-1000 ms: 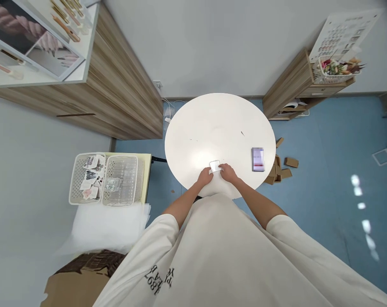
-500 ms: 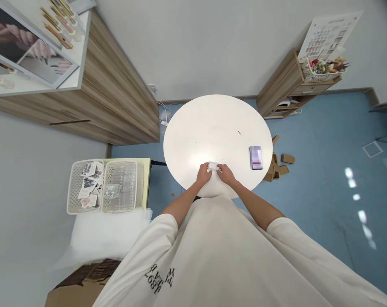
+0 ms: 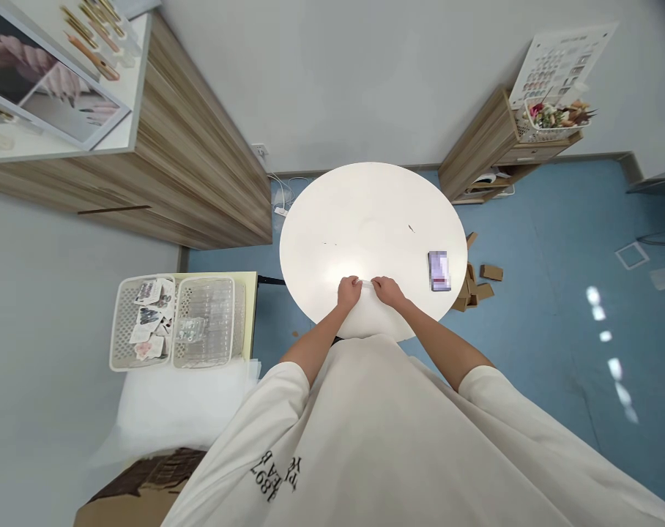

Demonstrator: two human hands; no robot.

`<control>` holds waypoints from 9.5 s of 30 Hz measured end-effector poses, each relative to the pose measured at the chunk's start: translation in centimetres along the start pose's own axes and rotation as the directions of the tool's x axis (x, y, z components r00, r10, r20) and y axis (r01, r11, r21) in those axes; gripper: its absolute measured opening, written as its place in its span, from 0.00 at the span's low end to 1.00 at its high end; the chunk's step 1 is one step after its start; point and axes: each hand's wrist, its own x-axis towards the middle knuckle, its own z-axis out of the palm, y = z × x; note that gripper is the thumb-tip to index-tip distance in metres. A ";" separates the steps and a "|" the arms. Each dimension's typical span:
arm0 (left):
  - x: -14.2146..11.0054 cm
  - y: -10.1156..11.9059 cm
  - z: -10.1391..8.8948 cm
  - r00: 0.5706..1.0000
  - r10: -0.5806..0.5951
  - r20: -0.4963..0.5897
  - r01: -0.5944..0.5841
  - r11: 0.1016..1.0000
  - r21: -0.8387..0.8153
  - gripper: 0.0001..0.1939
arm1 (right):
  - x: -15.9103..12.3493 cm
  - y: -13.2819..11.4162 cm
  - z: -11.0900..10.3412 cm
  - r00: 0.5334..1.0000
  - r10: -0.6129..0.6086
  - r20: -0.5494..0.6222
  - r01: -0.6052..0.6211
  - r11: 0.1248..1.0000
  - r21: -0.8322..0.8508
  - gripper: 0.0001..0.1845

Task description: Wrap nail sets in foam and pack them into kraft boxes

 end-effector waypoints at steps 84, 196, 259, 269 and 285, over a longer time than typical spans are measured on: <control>-13.2 -20.1 -27.1 0.867 -0.008 -0.499 -0.163 0.941 -0.298 0.12 | -0.7 -30.1 15.7 0.853 -0.520 0.037 0.494 0.829 0.261 0.16; -1.2 -3.0 -1.6 0.986 -0.120 0.113 0.141 0.971 -0.194 0.19 | -0.2 1.8 2.7 0.915 0.399 -0.056 -0.242 0.657 0.714 0.12; 1.6 -1.6 -1.4 0.982 0.039 0.187 0.009 0.968 -0.252 0.23 | 0.5 1.6 2.4 0.977 0.198 -0.074 -0.098 0.733 0.673 0.28; -1.5 -3.0 -2.2 0.909 0.295 0.293 -0.334 0.938 0.093 0.29 | -1.6 2.4 4.0 0.999 -0.044 -0.015 0.044 0.997 0.057 0.31; -1.7 -4.3 -1.7 0.835 0.290 0.467 -0.414 0.891 0.187 0.33 | -1.3 2.3 4.1 0.990 -0.069 0.121 0.097 0.966 -0.238 0.38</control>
